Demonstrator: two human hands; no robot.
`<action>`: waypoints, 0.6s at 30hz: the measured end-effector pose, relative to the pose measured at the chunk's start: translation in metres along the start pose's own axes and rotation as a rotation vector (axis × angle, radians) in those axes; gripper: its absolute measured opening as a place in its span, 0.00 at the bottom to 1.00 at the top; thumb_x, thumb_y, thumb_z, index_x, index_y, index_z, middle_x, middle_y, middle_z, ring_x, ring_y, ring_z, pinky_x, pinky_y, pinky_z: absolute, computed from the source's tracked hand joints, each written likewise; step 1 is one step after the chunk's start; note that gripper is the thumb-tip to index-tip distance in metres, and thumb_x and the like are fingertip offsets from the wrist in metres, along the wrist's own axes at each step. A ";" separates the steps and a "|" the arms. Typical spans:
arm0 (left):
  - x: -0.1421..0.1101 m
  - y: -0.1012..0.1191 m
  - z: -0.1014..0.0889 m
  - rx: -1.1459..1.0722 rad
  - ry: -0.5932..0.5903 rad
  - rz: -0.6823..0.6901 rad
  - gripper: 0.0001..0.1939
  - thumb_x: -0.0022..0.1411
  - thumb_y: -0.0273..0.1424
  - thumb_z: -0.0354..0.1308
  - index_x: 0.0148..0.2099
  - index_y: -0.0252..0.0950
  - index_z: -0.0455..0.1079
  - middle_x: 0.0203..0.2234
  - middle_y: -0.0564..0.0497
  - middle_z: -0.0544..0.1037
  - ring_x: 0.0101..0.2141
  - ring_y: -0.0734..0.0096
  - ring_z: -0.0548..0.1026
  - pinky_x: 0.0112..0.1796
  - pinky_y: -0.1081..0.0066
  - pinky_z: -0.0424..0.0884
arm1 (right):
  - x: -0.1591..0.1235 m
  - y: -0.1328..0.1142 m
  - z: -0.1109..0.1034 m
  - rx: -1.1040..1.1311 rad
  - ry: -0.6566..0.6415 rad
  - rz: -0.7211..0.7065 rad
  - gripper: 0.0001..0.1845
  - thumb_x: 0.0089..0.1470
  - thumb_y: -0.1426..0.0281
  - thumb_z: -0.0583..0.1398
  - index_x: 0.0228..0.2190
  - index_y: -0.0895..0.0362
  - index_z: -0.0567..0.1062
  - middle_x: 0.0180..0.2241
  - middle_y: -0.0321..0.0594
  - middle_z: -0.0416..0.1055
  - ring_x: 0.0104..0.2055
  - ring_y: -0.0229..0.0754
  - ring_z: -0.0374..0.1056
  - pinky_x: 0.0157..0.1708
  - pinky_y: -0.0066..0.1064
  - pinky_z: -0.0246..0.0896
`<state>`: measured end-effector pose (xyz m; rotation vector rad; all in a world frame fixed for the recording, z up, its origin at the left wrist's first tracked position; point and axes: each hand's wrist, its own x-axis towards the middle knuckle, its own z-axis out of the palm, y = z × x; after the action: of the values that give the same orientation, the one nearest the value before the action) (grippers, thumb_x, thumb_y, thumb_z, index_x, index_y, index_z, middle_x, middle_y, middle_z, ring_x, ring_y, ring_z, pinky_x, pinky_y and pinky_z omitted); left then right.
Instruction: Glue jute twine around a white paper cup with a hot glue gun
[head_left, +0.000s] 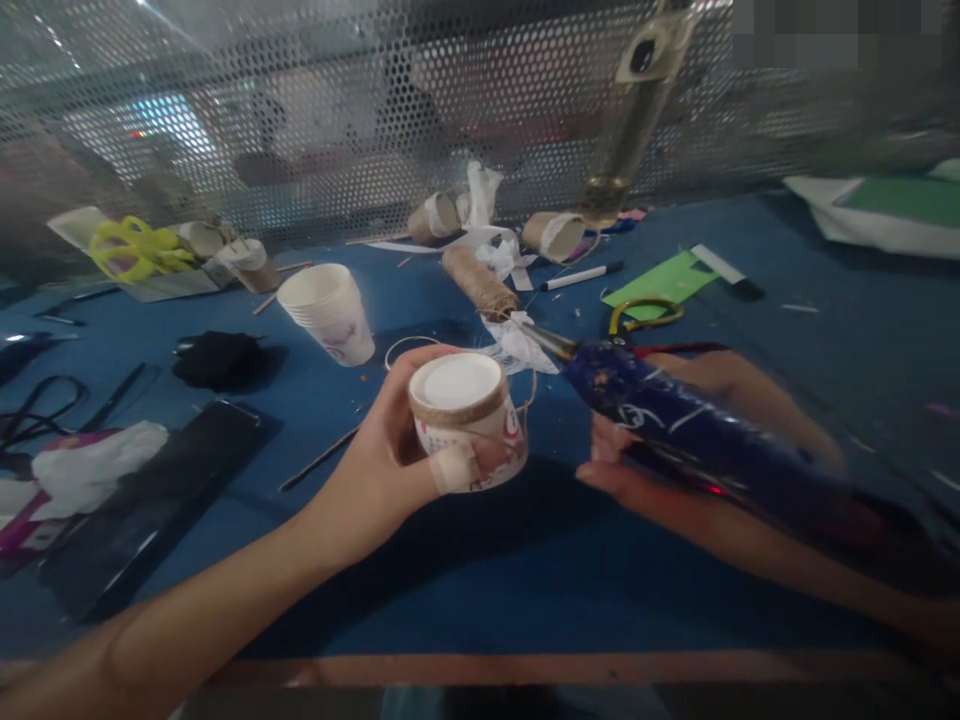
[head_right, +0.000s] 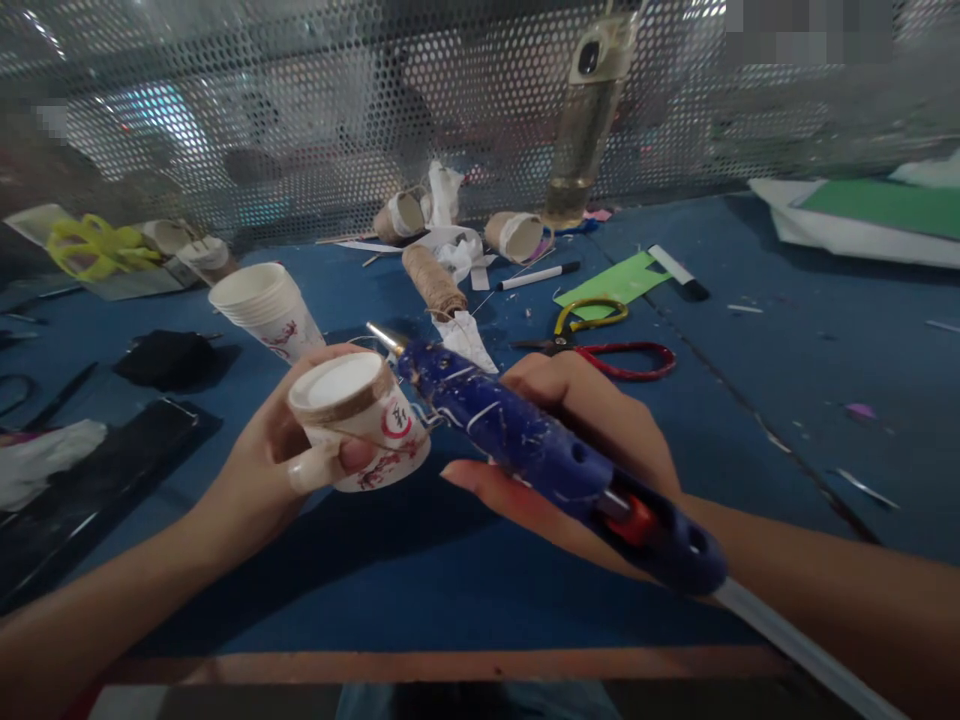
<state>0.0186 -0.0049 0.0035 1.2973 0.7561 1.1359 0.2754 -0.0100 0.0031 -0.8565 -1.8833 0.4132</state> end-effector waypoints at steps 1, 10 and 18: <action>0.000 0.000 0.003 -0.011 0.003 -0.010 0.32 0.50 0.25 0.79 0.54 0.47 0.73 0.45 0.55 0.81 0.45 0.64 0.80 0.47 0.68 0.77 | 0.000 0.000 0.001 0.007 -0.022 -0.016 0.17 0.51 0.67 0.75 0.34 0.48 0.72 0.35 0.35 0.77 0.33 0.42 0.76 0.35 0.36 0.72; 0.002 0.003 0.024 0.000 -0.015 -0.087 0.32 0.51 0.29 0.80 0.52 0.44 0.66 0.40 0.54 0.79 0.40 0.68 0.78 0.43 0.70 0.77 | 0.002 -0.002 0.011 0.088 -0.059 -0.096 0.21 0.51 0.73 0.75 0.39 0.48 0.71 0.40 0.34 0.79 0.40 0.43 0.80 0.40 0.34 0.74; 0.004 0.001 0.021 0.027 -0.032 -0.094 0.32 0.53 0.29 0.79 0.54 0.43 0.64 0.42 0.54 0.77 0.41 0.70 0.77 0.45 0.71 0.76 | -0.002 0.002 0.009 0.108 -0.031 -0.119 0.21 0.53 0.79 0.70 0.42 0.47 0.72 0.40 0.35 0.78 0.43 0.46 0.79 0.44 0.39 0.75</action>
<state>0.0388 -0.0080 0.0088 1.2861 0.8030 1.0309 0.2685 -0.0091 -0.0036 -0.6669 -1.9112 0.4524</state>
